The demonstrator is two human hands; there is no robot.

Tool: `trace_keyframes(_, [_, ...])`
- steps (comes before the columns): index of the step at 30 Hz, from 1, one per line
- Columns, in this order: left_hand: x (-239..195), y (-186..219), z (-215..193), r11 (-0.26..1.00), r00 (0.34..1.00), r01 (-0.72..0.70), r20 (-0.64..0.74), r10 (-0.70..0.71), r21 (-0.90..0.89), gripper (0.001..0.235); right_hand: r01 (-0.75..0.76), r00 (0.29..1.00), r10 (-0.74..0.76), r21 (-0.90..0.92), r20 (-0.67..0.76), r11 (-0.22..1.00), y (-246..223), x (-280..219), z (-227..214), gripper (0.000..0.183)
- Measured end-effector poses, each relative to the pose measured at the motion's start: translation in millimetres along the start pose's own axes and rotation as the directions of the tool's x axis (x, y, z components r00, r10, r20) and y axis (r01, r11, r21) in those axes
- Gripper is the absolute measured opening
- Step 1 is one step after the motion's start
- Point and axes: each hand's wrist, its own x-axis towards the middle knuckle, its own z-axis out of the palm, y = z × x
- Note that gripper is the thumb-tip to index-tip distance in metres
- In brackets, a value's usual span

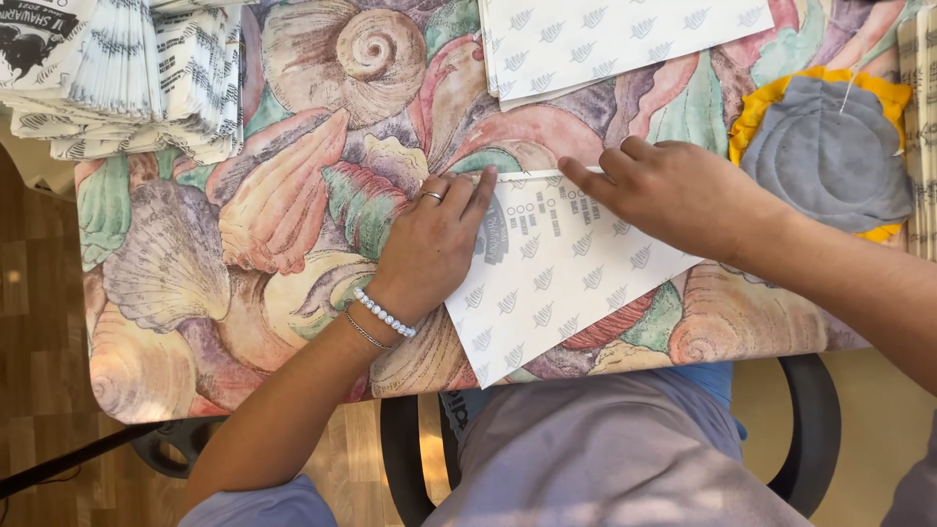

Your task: Folding printed paper sheets into a triangular shape and stacking them on a table.

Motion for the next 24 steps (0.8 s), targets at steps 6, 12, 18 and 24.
trace_keyframes(6, [2.2,0.1,-5.5,0.999,0.999,0.031,0.04,-0.03,-0.029,0.052,-0.011,1.0,0.013,-0.051,0.026,0.999,-7.4,5.5,3.8,0.066])
trace_keyframes(12, [4.7,0.2,-9.2,0.999,0.997,-0.018,0.077,0.015,0.032,0.057,-0.059,0.998,0.061,-0.067,0.027,0.996,-7.0,10.3,-9.1,0.068])
trace_keyframes(18, [14.7,8.8,-12.4,0.99,0.979,0.002,0.203,-0.03,0.138,0.063,-0.066,0.995,0.067,-0.019,0.073,0.998,-1.7,5.9,-2.7,0.071])
trace_keyframes(24, [7.6,13.6,-6.0,0.992,0.987,0.033,0.153,-0.052,0.123,0.06,-0.032,0.999,0.031,0.01,0.013,0.999,3.3,-14.0,6.0,0.056])
